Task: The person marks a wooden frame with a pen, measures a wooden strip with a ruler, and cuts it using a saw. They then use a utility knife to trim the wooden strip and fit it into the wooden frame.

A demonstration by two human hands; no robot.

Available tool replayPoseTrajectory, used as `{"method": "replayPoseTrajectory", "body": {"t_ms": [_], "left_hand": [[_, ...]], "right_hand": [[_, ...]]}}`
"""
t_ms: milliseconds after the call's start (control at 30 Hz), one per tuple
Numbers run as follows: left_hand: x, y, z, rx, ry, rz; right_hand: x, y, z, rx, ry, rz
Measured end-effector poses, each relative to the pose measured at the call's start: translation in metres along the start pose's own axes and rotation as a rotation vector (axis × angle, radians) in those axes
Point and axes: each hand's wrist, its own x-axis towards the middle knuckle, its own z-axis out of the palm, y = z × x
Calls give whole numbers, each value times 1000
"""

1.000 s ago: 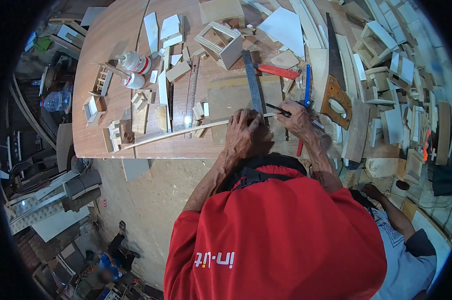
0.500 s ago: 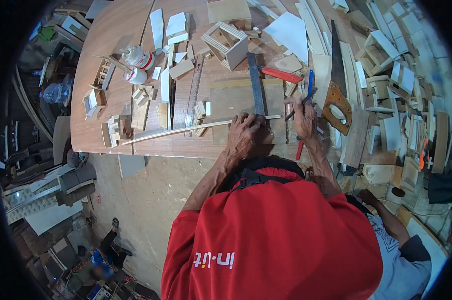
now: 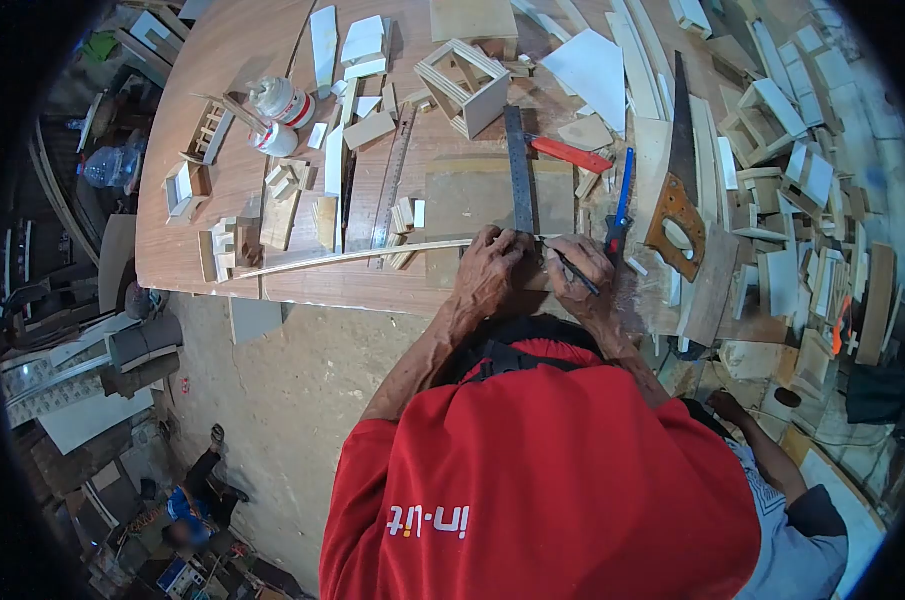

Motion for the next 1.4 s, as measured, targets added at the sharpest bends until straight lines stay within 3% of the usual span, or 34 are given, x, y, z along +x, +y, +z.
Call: {"method": "replayPoseTrajectory", "body": {"t_ms": [400,467,800,1000,1067,1400], "left_hand": [[-1,-1,-2,32,8,23],[-1,0,-2,26,-27,1],[-2,-8,4,123,14,64],[1,1,-6,19,28,39],[-1,0,-3,32,-8,19],[1,-1,-2,6,30,38]], "right_hand": [[-2,10,6,-28,-40,-75],[-5,18,9,-102,-66,-188],[-2,10,9,20,3,-81],[-5,10,8,62,-53,-27],[-2,2,6,74,27,5],[-3,7,10,66,-29,-12]]}}
